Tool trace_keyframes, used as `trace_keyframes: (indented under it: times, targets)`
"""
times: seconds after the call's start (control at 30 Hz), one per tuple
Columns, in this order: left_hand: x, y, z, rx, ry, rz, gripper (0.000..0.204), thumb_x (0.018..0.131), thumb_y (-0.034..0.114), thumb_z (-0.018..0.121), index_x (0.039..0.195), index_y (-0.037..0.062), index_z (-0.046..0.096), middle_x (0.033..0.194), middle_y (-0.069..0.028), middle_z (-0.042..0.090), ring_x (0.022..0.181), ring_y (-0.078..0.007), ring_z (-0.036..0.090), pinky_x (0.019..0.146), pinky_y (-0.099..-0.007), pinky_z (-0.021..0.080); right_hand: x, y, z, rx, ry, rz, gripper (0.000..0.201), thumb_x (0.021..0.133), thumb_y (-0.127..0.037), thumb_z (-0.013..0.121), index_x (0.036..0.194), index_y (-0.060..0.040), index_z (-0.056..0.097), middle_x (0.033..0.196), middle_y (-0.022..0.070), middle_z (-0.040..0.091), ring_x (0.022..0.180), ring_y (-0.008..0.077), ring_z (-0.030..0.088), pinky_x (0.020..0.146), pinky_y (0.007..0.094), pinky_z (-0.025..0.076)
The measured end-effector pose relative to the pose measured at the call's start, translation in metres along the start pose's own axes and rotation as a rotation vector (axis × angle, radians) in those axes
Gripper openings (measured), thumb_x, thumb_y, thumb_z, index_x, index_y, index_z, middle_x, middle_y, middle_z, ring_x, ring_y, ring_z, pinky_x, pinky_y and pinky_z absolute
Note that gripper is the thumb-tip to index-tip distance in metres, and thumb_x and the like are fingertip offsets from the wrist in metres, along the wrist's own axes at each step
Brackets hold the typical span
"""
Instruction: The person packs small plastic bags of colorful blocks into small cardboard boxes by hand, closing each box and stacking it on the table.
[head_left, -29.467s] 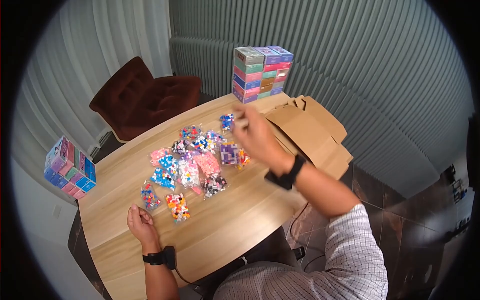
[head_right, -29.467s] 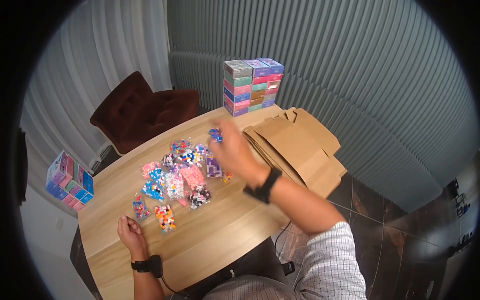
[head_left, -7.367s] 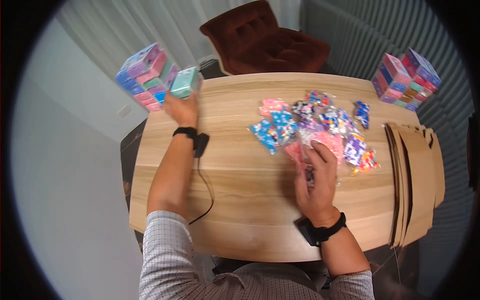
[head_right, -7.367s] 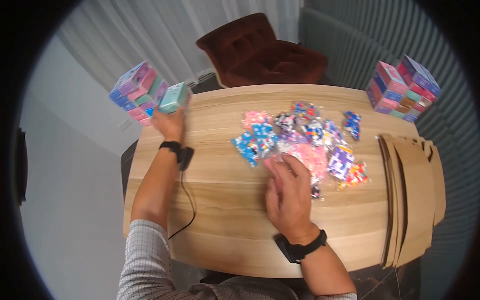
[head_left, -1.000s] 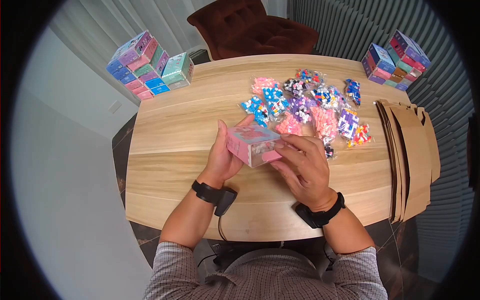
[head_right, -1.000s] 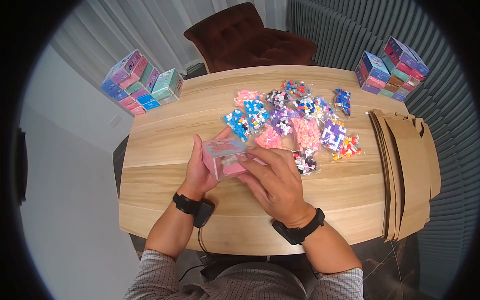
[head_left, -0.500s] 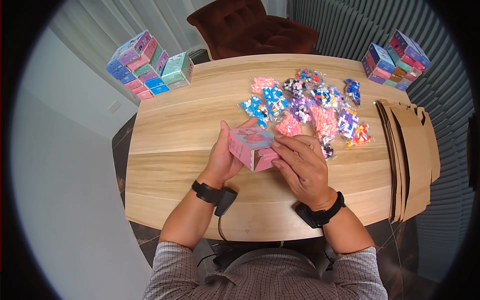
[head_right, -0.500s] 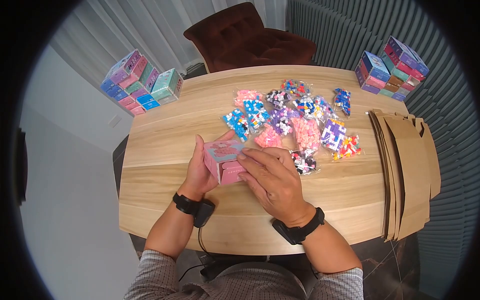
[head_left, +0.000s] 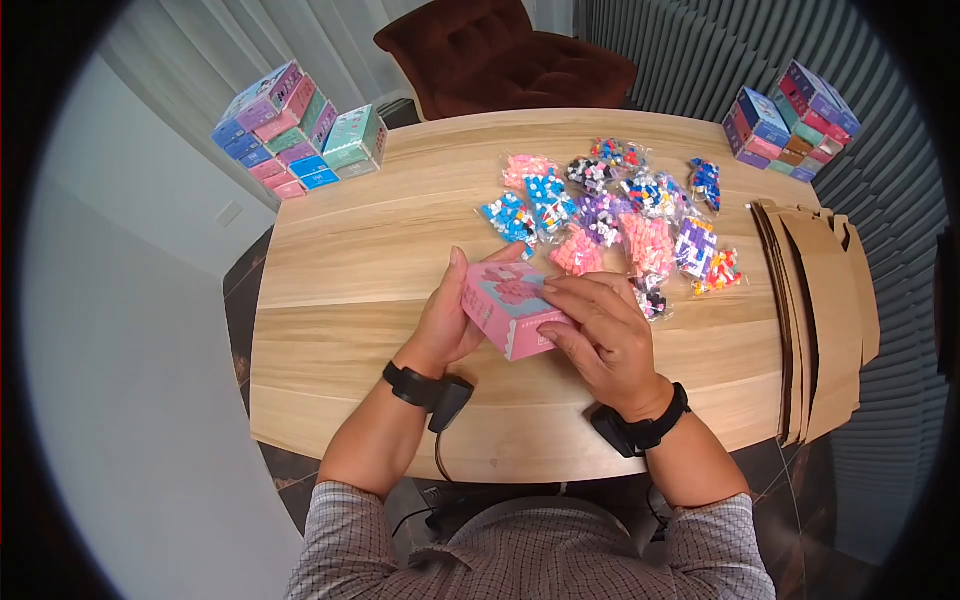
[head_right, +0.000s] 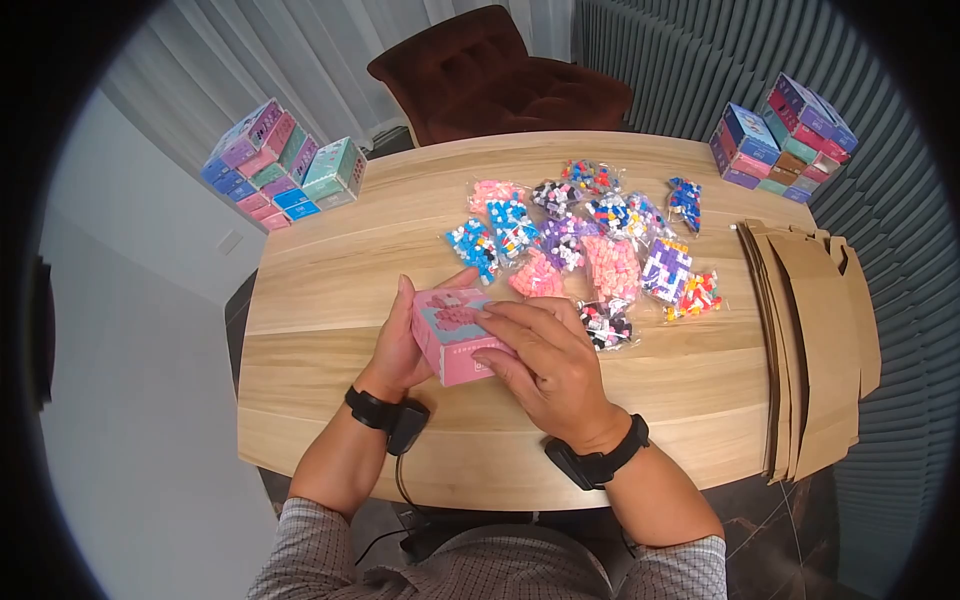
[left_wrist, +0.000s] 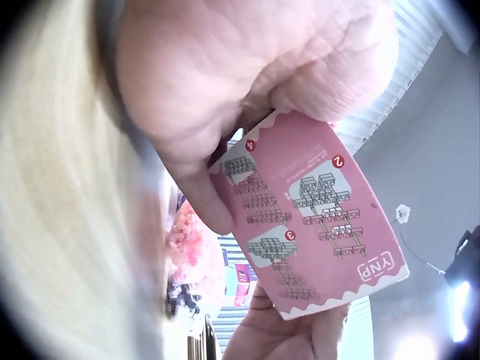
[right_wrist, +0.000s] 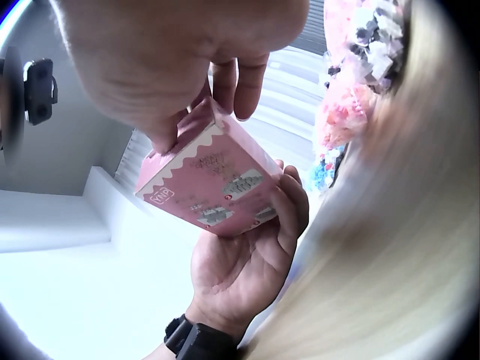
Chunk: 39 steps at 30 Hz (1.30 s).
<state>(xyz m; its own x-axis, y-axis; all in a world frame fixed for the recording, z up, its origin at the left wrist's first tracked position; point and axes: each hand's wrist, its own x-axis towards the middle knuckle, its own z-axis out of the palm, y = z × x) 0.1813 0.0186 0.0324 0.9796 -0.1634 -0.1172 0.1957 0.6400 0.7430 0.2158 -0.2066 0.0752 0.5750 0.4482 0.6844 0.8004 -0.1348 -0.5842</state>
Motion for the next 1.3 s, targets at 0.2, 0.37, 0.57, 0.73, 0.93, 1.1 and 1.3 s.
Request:
trace_keyframes:
  times: [0.2, 0.37, 0.57, 0.73, 0.93, 1.1, 1.3]
  targets:
    - [-0.005, -0.005, 0.005, 0.041, -0.057, -0.012, 0.088, 0.11, 0.068, 0.021, 0.163, -0.0015, 0.032, 0.149, -0.0212, 0.057, 0.139, -0.035, 0.056, 0.12, -0.0496, 0.043, -0.001, 0.003, -0.004, 0.064, -0.028, 0.006, 0.044, 0.079, -0.007, 0.086, 0.121, -0.0002, 0.073, 0.122, 0.0157, 0.071, 0.108, 0.0358, 0.065, 0.094, 0.0441, 0.053]
    - [0.0, -0.001, -0.007, -0.075, -0.002, 0.07, 0.087, 0.11, 0.067, 0.024, 0.161, -0.0018, 0.035, 0.147, -0.021, 0.058, 0.137, -0.0347, 0.058, 0.118, -0.0501, 0.046, -0.001, 0.004, -0.003, 0.081, 0.018, -0.008, 0.052, 0.077, -0.008, 0.088, 0.125, 0.0013, 0.07, 0.124, 0.0177, 0.07, 0.111, 0.0366, 0.065, 0.095, 0.0444, 0.053]
    - [0.001, 0.001, -0.012, -0.051, 0.066, 0.126, 0.086, 0.11, 0.068, 0.025, 0.161, -0.0006, 0.035, 0.146, -0.0219, 0.058, 0.137, -0.0364, 0.058, 0.117, -0.0527, 0.047, 0.004, 0.0, -0.001, 0.045, -0.052, -0.013, 0.063, 0.075, -0.009, 0.09, 0.133, -0.0009, 0.068, 0.129, 0.0162, 0.069, 0.115, 0.0379, 0.064, 0.099, 0.0448, 0.053]
    - [-0.001, 0.003, -0.005, -0.038, 0.015, 0.17, 0.09, 0.108, 0.07, 0.024, 0.165, 0.0006, 0.028, 0.157, -0.0234, 0.049, 0.145, -0.0371, 0.05, 0.121, -0.0532, 0.041, 0.0, 0.009, 0.001, -0.06, -0.086, -0.065, 0.063, 0.076, -0.009, 0.088, 0.135, -0.0036, 0.069, 0.136, 0.0153, 0.068, 0.116, 0.037, 0.065, 0.098, 0.0436, 0.055]
    - [-0.005, -0.003, 0.0, 0.213, -0.069, 0.22, 0.09, 0.108, 0.069, 0.025, 0.168, 0.0032, 0.018, 0.164, -0.021, 0.042, 0.149, -0.033, 0.045, 0.124, -0.0486, 0.036, 0.004, 0.01, -0.009, -0.073, -0.035, -0.063, 0.058, 0.078, -0.007, 0.087, 0.133, -0.0015, 0.07, 0.138, 0.0177, 0.068, 0.115, 0.0367, 0.067, 0.096, 0.0424, 0.057]
    - [-0.005, -0.008, 0.004, 0.111, -0.075, 0.175, 0.079, 0.113, 0.059, 0.03, 0.169, 0.0047, 0.019, 0.161, -0.0182, 0.047, 0.149, -0.0281, 0.045, 0.124, -0.0456, 0.036, 0.002, 0.013, -0.007, -0.028, -0.024, -0.006, 0.069, 0.081, -0.005, 0.087, 0.144, 0.0023, 0.06, 0.148, 0.0232, 0.059, 0.128, 0.0408, 0.062, 0.105, 0.044, 0.053]
    - [-0.006, -0.004, 0.001, 0.315, 0.083, 0.486, 0.083, 0.112, 0.055, 0.041, 0.169, 0.0016, 0.014, 0.158, -0.0156, 0.049, 0.148, -0.0274, 0.045, 0.124, -0.0444, 0.033, -0.006, 0.012, -0.004, 0.132, -0.039, 0.186, 0.095, 0.086, -0.017, 0.088, 0.161, 0.0055, 0.034, 0.161, 0.0293, 0.043, 0.144, 0.0417, 0.051, 0.117, 0.0442, 0.045]
